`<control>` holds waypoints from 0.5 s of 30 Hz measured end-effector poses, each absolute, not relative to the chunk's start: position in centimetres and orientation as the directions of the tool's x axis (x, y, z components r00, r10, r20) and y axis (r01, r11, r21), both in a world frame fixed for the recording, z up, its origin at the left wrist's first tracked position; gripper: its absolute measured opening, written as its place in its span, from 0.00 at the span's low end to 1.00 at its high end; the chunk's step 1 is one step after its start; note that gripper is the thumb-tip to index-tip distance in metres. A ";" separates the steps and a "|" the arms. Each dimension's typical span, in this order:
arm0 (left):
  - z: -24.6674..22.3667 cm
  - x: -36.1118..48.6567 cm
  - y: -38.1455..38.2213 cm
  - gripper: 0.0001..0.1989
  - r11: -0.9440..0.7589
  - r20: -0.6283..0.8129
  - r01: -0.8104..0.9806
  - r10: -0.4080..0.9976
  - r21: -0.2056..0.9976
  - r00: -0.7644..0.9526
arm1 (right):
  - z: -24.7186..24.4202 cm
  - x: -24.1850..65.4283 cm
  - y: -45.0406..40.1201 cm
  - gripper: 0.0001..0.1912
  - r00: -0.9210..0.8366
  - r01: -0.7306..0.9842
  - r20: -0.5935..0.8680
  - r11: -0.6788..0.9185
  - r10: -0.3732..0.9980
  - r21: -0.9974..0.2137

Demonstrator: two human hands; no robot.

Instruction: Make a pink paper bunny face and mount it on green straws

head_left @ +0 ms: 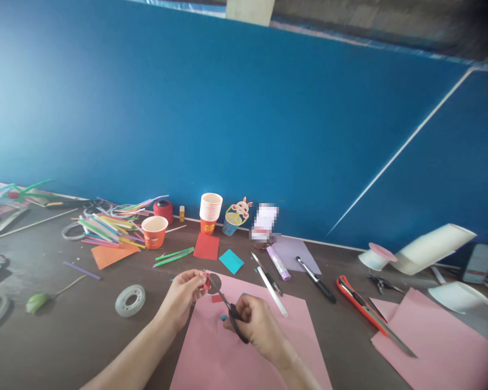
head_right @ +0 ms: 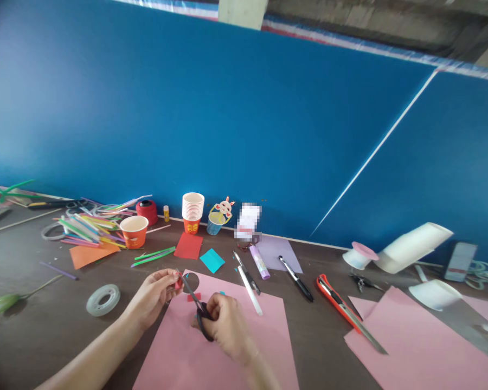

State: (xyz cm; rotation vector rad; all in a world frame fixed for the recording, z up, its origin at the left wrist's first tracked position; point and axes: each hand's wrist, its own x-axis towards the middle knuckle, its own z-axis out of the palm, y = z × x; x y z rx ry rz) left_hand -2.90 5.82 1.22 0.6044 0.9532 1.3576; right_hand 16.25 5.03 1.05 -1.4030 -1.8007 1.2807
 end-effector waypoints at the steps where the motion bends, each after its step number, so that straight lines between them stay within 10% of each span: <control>1: 1.2 -2.9 5.8 0.08 0.155 -0.217 -0.533 0.975 0.832 -0.054 | 1.0 16.3 5.0 0.17 -0.329 0.446 -0.145 0.018 0.933 -0.895; 15: 1.1 -3.0 5.9 0.07 0.158 -0.207 -0.531 0.978 0.832 -0.032 | 1.4 16.3 5.0 0.18 -0.344 0.427 -0.156 0.007 0.926 -0.904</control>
